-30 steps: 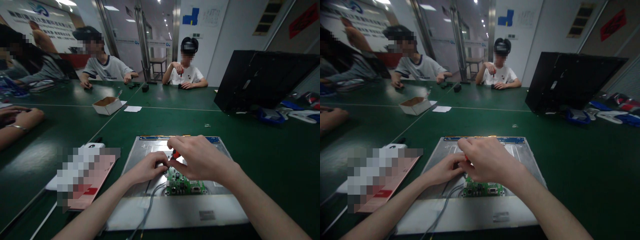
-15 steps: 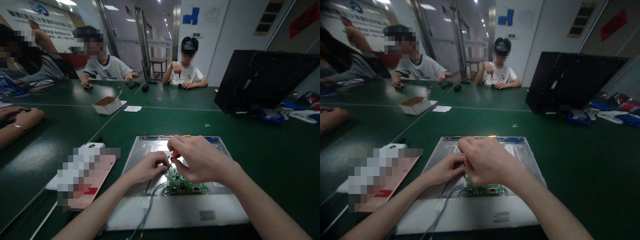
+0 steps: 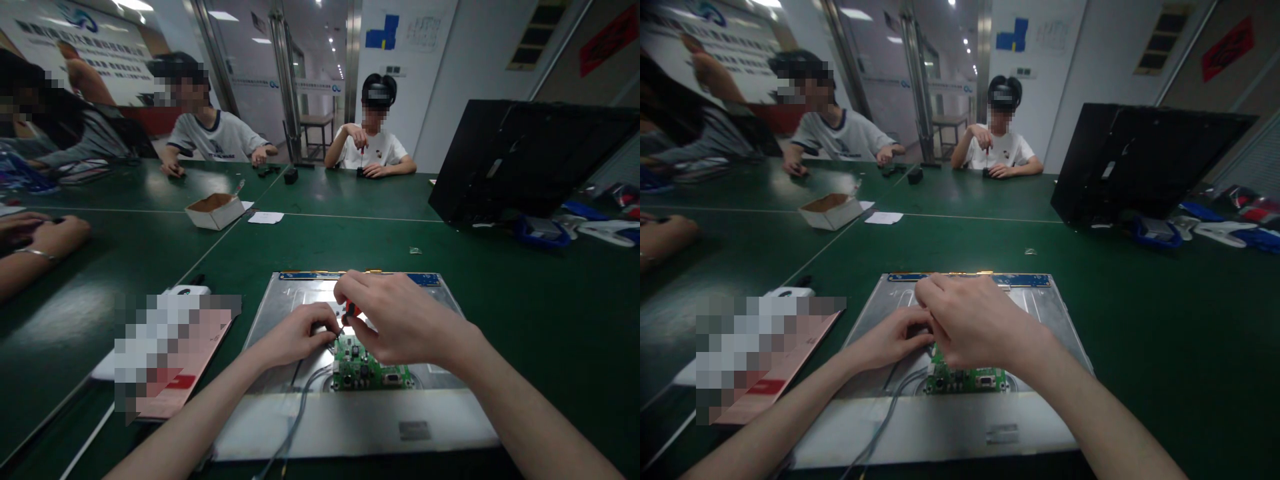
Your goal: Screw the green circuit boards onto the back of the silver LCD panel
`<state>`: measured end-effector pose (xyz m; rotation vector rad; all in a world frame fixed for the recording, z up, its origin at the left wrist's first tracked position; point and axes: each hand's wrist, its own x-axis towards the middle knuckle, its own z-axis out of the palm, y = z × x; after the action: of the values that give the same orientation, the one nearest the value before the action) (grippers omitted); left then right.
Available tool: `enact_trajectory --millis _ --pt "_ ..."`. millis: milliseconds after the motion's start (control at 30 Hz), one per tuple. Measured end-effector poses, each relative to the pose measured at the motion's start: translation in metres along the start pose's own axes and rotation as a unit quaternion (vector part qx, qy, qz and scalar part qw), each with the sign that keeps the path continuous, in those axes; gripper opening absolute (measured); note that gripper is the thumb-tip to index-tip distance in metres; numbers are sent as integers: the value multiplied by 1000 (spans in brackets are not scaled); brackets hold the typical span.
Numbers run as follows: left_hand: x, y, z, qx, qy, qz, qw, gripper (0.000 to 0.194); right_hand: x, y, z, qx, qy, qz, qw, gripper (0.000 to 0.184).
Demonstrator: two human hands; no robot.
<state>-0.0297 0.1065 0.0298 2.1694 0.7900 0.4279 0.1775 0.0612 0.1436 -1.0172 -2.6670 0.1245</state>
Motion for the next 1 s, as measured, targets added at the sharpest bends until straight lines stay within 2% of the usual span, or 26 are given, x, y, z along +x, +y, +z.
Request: enact_trajectory --millis 133,233,433,600,700,867,1000 --pt "0 -1 0 0 4 -4 1000 9 2 1 3 -34 4 24 999 10" --pt "0 -2 0 10 -1 -12 1000 10 3 3 3 -55 3 38 998 17" --pt "1 -4 3 -11 -2 -9 1000 10 0 -2 0 -9 -4 -5 1000 15" --pt "0 -4 2 -6 13 -6 1000 8 1 -1 4 -56 6 22 998 12" --pt "0 -4 2 13 14 -7 1000 9 2 1 5 -74 3 27 997 20" --pt "0 -4 4 -10 3 -9 1000 11 0 -3 2 -20 3 -11 1000 11" --pt "1 -1 3 -6 20 -10 1000 8 1 -4 2 -28 -6 1 1000 12"
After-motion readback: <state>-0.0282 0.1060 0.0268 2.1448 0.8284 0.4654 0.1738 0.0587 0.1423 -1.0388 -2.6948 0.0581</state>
